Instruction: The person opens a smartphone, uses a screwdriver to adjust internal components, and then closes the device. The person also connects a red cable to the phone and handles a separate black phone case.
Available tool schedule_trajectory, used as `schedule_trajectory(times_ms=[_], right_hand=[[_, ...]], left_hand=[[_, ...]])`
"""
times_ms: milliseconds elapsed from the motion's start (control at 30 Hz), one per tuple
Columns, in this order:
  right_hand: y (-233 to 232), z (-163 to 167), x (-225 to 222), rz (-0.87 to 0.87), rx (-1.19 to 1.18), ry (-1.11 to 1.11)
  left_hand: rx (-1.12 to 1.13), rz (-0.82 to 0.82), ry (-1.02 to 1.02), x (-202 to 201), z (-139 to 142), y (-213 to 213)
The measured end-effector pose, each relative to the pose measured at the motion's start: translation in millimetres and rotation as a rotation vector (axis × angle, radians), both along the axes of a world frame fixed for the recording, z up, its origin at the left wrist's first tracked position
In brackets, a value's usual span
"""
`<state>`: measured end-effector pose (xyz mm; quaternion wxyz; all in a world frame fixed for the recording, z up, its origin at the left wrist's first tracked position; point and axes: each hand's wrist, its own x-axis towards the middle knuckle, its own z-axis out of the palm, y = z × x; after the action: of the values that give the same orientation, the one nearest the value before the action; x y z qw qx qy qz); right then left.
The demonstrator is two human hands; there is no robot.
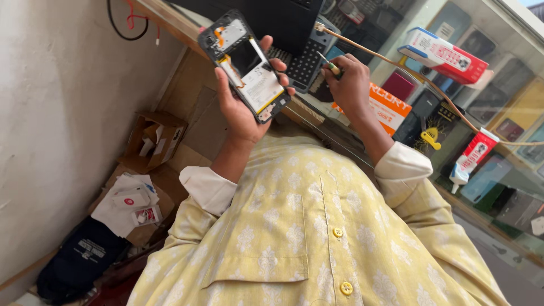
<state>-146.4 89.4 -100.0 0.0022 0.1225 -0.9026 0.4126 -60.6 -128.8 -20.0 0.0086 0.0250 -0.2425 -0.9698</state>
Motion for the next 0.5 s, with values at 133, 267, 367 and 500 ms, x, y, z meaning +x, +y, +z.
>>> schedule_trajectory(times_ms=[133, 267, 367, 500], right_hand=[[-11, 4, -8, 0.083, 0.056, 0.04], [-16, 1, -6, 0.083, 0.122, 0.067], [-17, -3, -6, 0.082, 0.166, 0.118], [-20, -6, -6, 0.155, 0.247, 0.16]], left_hand=[[0.042, -0.016, -0.017, 1, -5, 1], [0.068, -0.008, -0.048, 2, -8, -3], [0.058, -0.013, -0.048, 2, -10, -4], [0.081, -0.035, -0.019, -2, -8, -3]])
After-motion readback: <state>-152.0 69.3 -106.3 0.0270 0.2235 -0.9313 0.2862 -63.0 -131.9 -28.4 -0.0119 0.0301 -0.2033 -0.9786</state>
